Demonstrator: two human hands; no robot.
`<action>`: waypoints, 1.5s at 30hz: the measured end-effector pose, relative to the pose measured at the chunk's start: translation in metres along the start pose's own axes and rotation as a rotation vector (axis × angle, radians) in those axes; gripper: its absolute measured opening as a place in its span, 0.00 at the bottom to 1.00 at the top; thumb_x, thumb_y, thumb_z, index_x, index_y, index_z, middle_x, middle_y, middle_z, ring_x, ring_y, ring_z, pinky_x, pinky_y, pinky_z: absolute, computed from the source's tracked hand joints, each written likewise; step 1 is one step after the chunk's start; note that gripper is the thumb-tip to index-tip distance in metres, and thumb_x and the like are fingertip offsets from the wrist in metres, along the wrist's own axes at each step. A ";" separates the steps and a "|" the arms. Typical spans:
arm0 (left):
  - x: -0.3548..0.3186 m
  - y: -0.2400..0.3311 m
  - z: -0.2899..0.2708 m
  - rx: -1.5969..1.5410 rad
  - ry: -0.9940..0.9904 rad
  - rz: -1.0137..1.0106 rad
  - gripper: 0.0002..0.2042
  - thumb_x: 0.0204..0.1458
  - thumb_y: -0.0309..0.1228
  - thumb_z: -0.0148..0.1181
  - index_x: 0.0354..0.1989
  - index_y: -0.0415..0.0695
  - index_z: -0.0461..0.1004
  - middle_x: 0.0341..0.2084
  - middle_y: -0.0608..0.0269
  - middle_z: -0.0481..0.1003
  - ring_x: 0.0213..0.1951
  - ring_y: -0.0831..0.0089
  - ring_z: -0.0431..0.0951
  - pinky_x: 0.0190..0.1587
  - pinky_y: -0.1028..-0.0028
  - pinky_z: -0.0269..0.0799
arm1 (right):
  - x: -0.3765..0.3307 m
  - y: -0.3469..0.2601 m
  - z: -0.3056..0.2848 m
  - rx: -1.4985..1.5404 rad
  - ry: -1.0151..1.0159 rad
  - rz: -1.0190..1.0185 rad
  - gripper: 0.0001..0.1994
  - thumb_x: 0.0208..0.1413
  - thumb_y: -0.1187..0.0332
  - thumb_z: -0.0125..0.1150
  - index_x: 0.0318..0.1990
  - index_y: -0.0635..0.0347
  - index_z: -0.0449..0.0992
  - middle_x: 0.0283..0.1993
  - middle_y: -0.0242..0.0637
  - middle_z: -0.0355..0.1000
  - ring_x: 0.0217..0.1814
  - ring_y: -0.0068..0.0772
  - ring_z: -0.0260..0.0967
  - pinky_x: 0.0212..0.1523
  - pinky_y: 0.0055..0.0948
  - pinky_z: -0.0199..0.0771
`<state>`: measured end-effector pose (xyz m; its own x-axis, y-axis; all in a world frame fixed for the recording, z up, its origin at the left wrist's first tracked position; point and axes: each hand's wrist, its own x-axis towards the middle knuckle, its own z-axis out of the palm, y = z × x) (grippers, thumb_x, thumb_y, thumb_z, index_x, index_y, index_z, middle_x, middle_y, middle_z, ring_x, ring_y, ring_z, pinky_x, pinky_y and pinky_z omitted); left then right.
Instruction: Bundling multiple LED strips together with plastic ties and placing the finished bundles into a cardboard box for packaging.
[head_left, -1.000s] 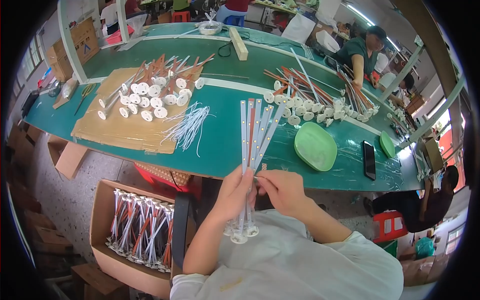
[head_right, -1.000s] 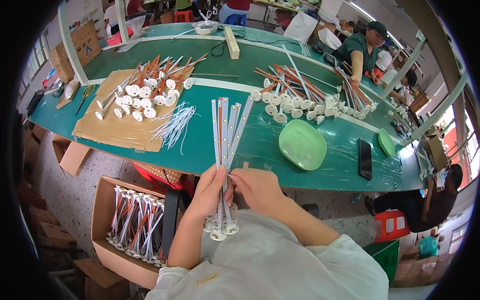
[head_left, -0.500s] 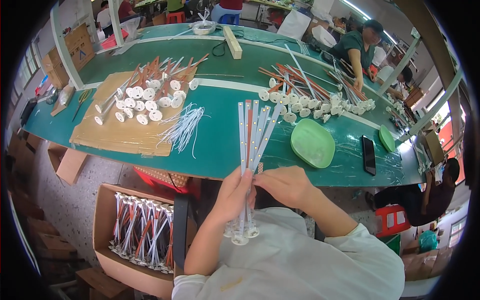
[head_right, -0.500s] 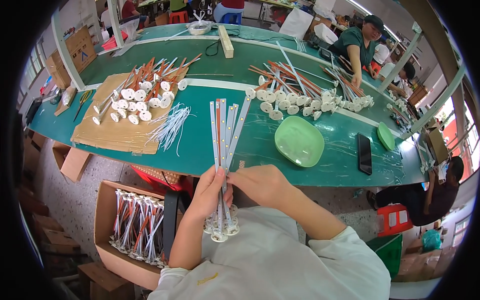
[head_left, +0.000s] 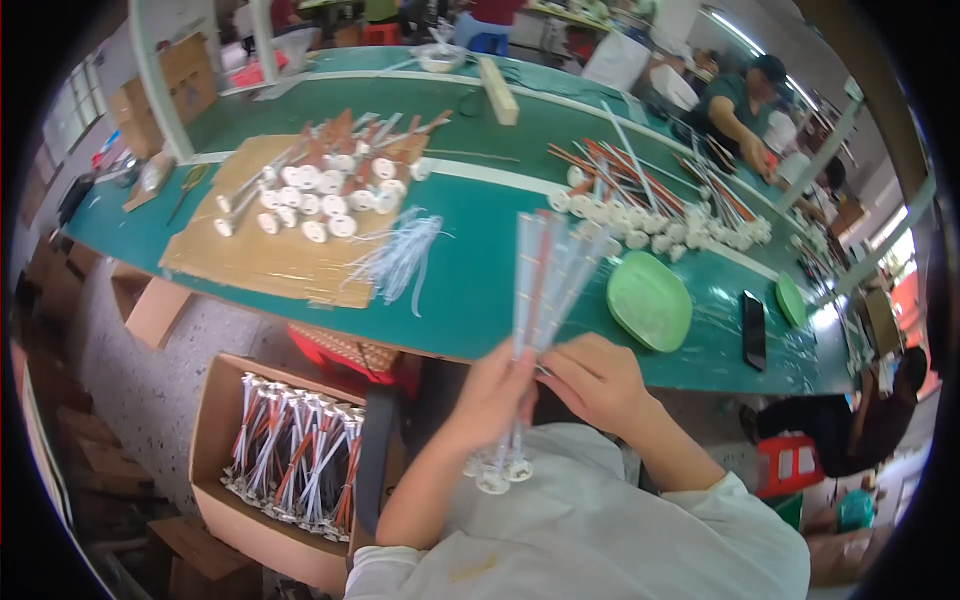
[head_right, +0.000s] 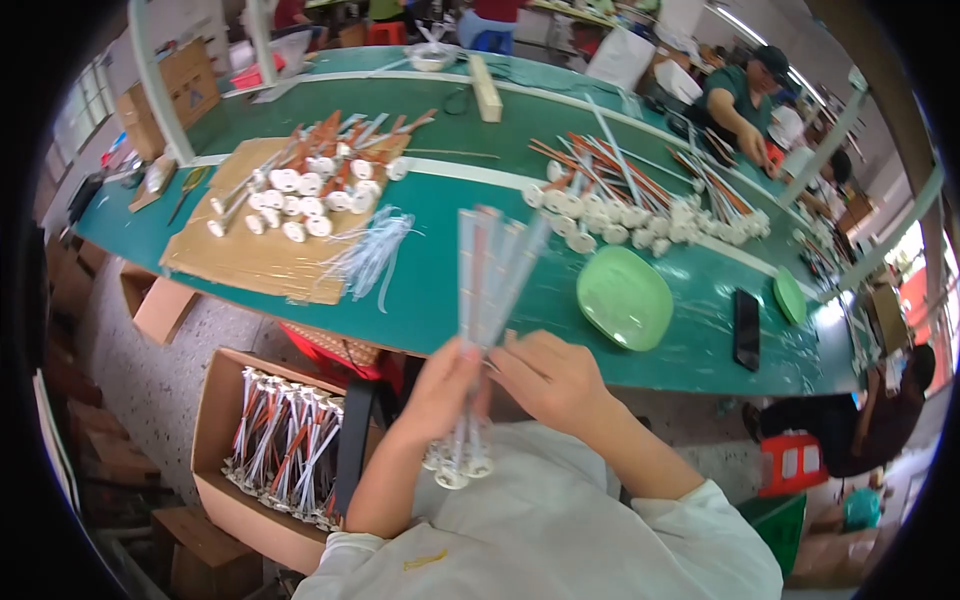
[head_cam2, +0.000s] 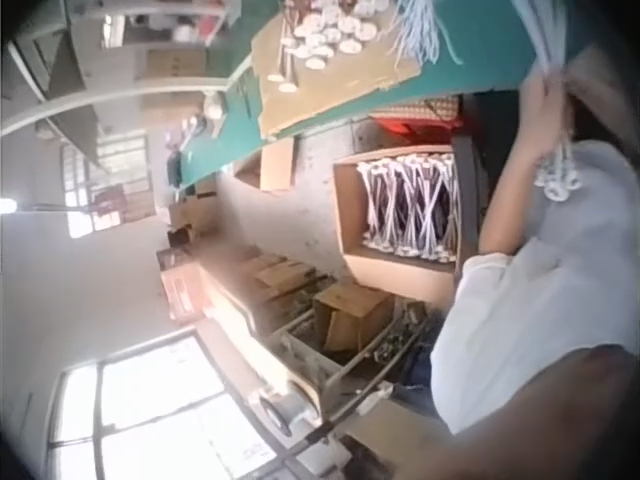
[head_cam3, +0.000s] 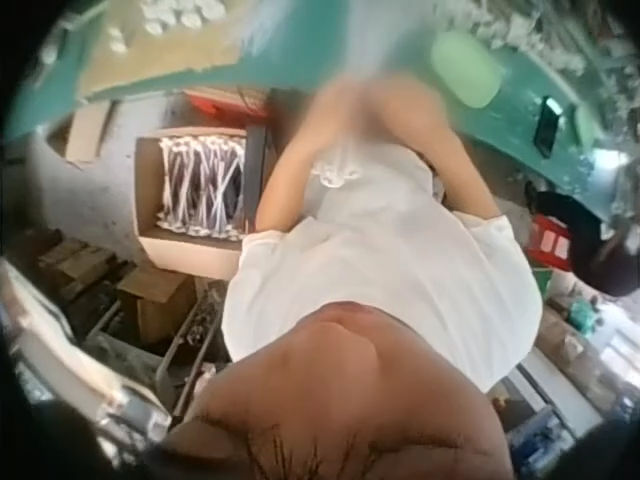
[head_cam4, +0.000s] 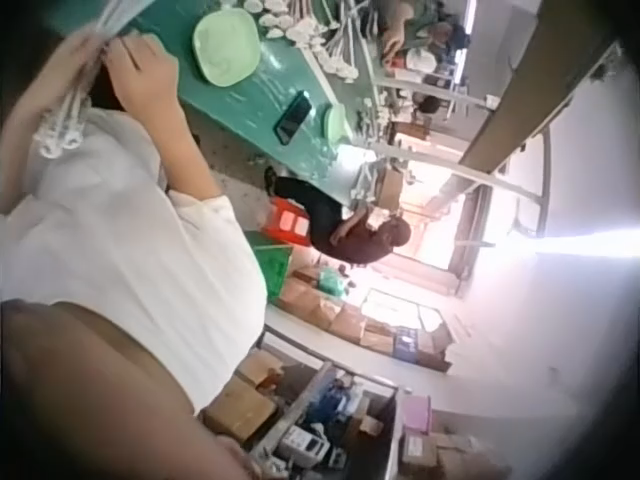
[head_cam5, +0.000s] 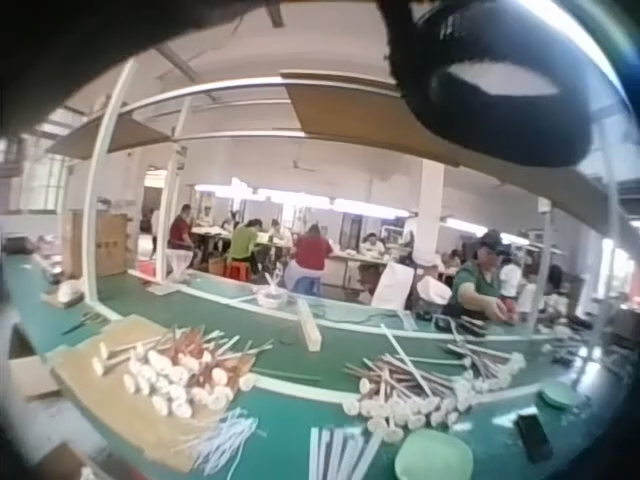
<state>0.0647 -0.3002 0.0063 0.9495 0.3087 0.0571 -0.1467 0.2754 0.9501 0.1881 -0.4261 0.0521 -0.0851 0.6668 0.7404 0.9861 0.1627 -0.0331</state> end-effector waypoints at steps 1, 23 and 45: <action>0.000 0.002 0.006 0.014 0.017 0.003 0.17 0.67 0.41 0.40 0.51 0.39 0.66 0.14 0.67 0.65 0.14 0.79 0.67 0.17 0.76 0.65 | 0.000 -0.001 -0.001 0.004 -0.113 0.001 0.14 0.38 0.77 0.65 0.37 0.63 0.77 0.33 0.36 0.73 0.28 0.33 0.70 0.22 0.27 0.69; -0.009 0.025 -0.006 0.219 0.083 0.231 0.16 0.66 0.35 0.40 0.53 0.38 0.66 0.12 0.65 0.68 0.13 0.77 0.70 0.19 0.77 0.68 | 0.019 -0.023 0.002 -0.006 -0.023 0.022 0.10 0.43 0.81 0.66 0.36 0.67 0.76 0.34 0.42 0.75 0.25 0.37 0.73 0.23 0.28 0.72; -0.017 0.000 0.009 -0.842 -0.681 0.194 0.25 0.65 0.49 0.40 0.57 0.37 0.59 0.13 0.55 0.70 0.10 0.73 0.69 0.13 0.77 0.61 | 0.041 0.000 0.006 0.673 -0.083 0.514 0.16 0.29 0.71 0.78 0.25 0.61 0.74 0.19 0.28 0.67 0.18 0.15 0.60 0.19 0.19 0.57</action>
<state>0.0512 -0.3138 0.0080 0.8060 -0.0813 0.5864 -0.2068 0.8894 0.4076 0.1832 -0.3943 0.0783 0.3139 0.8232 0.4730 0.6122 0.2054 -0.7636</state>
